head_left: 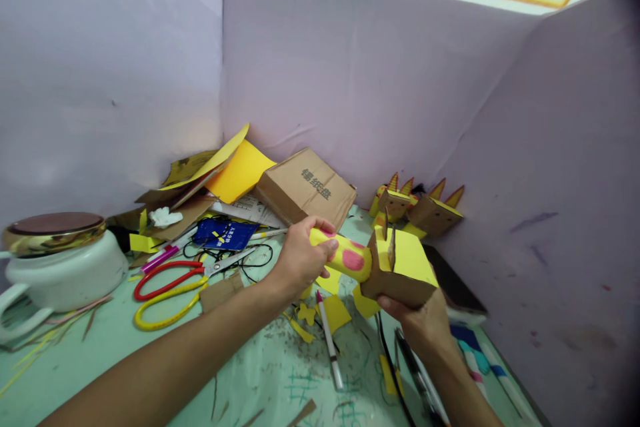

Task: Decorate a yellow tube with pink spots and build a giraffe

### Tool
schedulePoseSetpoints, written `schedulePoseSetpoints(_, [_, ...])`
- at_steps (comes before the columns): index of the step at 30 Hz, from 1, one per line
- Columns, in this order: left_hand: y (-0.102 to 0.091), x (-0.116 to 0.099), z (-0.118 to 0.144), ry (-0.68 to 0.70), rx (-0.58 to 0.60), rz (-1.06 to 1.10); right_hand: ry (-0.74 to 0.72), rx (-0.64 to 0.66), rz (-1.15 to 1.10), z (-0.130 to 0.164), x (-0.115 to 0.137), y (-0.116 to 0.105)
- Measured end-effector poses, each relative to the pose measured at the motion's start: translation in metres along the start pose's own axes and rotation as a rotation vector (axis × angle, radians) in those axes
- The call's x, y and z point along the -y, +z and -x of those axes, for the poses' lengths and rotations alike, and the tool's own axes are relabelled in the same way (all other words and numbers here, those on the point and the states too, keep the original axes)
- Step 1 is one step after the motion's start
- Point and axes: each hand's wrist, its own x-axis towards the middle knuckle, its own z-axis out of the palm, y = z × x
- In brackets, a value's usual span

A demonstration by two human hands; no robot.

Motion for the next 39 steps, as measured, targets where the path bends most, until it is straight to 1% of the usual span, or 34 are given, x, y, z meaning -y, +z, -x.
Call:
schedulePoseSetpoints(2, [0.0, 0.0, 0.0, -0.001, 0.002, -0.005, 0.001, -0.013, 0.004, 0.0, 0.001, 0.001])
schedulePoseSetpoints(7, [0.0, -0.001, 0.0, 0.001, 0.003, -0.016, -0.01, 0.02, -0.035, 0.001, 0.003, 0.002])
schedulePoseSetpoints(18, [0.0, -0.001, 0.0, 0.009, -0.011, -0.04, 0.03, -0.011, 0.003, 0.003, 0.001, 0.001])
schedulePoseSetpoints(23, [0.001, -0.001, 0.0, 0.018, -0.017, -0.024, 0.003, 0.023, -0.071, 0.002, 0.007, 0.004])
schedulePoseSetpoints(29, [0.0, 0.001, 0.0, 0.037, -0.021, -0.004, 0.0, 0.017, -0.065, 0.002, 0.01, 0.005])
schedulePoseSetpoints(32, [0.001, 0.001, 0.0, 0.034, -0.034, -0.013, 0.005, 0.036, -0.084, 0.003, 0.011, 0.006])
schedulePoseSetpoints(39, [0.001, 0.004, -0.002, 0.035, -0.043, -0.011, 0.012, 0.021, 0.006, 0.002, 0.003, 0.003])
